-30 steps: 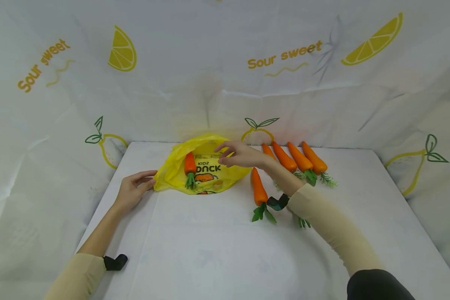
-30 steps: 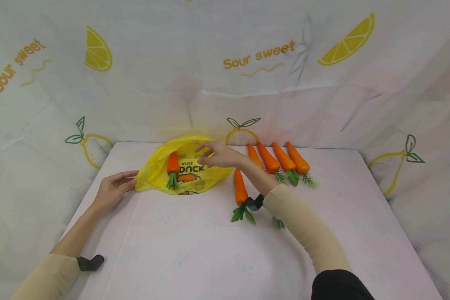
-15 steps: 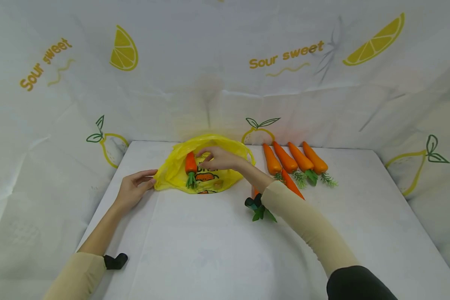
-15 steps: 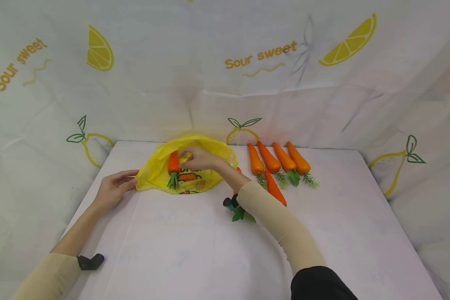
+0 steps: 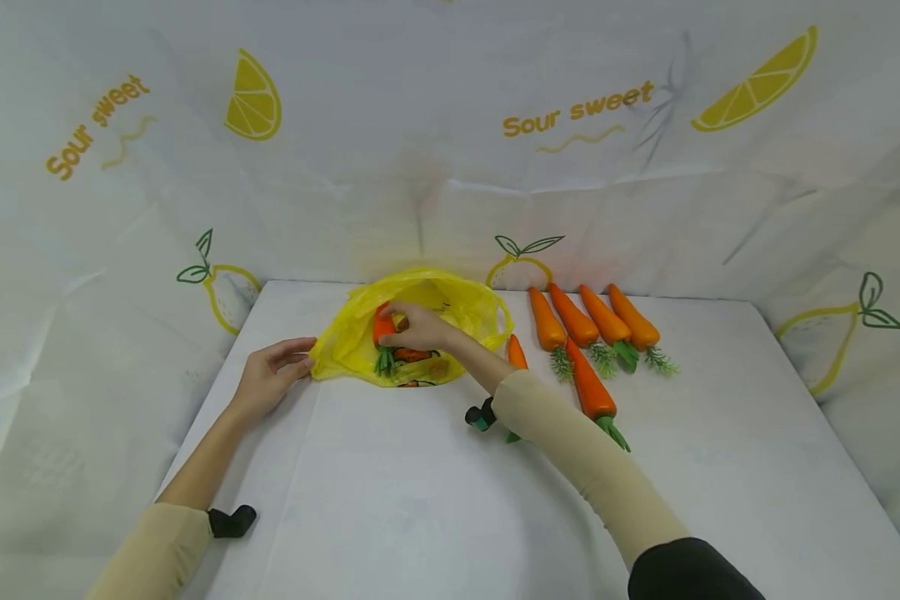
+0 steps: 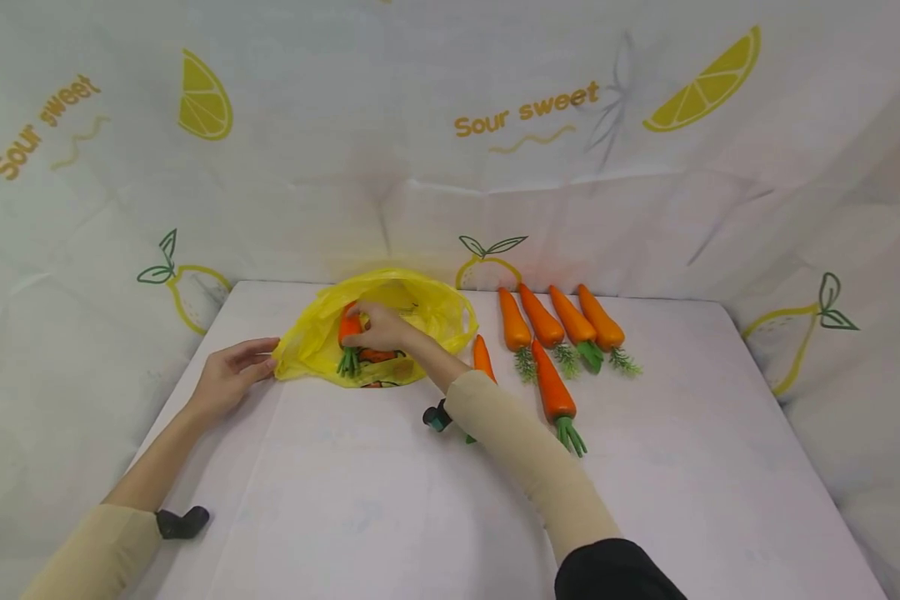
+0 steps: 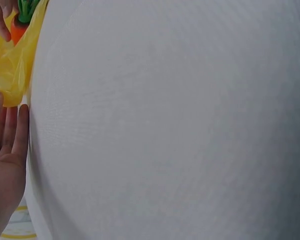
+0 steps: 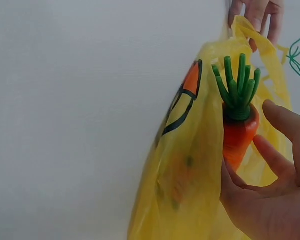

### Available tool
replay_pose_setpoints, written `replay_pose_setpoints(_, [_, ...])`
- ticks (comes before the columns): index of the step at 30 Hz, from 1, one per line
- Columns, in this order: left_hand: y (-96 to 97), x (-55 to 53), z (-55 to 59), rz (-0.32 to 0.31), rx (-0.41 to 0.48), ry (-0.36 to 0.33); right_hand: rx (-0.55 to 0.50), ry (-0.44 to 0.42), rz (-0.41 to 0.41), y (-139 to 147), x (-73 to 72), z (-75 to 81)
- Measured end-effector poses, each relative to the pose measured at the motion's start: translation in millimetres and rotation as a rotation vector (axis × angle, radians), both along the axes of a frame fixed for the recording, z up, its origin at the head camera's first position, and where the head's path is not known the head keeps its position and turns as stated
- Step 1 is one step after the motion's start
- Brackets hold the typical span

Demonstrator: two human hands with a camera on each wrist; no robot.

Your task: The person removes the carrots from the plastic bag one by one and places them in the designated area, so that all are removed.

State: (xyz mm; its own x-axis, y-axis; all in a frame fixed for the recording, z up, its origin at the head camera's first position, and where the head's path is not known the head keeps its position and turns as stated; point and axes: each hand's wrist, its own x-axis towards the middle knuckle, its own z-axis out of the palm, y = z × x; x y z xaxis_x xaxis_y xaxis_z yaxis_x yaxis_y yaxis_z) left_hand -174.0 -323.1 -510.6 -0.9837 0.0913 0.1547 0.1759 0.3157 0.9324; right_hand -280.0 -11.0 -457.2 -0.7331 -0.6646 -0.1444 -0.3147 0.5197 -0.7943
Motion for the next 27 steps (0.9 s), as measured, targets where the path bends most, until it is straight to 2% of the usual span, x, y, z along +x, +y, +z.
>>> replay_pose_setpoints(15, [2.6,2.2,0.4,0.022,-0.066,-0.002,0.004,-0.049,0.026,0.1,2.3,-4.3])
replay_pose_setpoints(27, [2.9,0.4,0.0,0.036,-0.092,0.003,0.058,-0.047,0.044,-2.0,5.5,2.4])
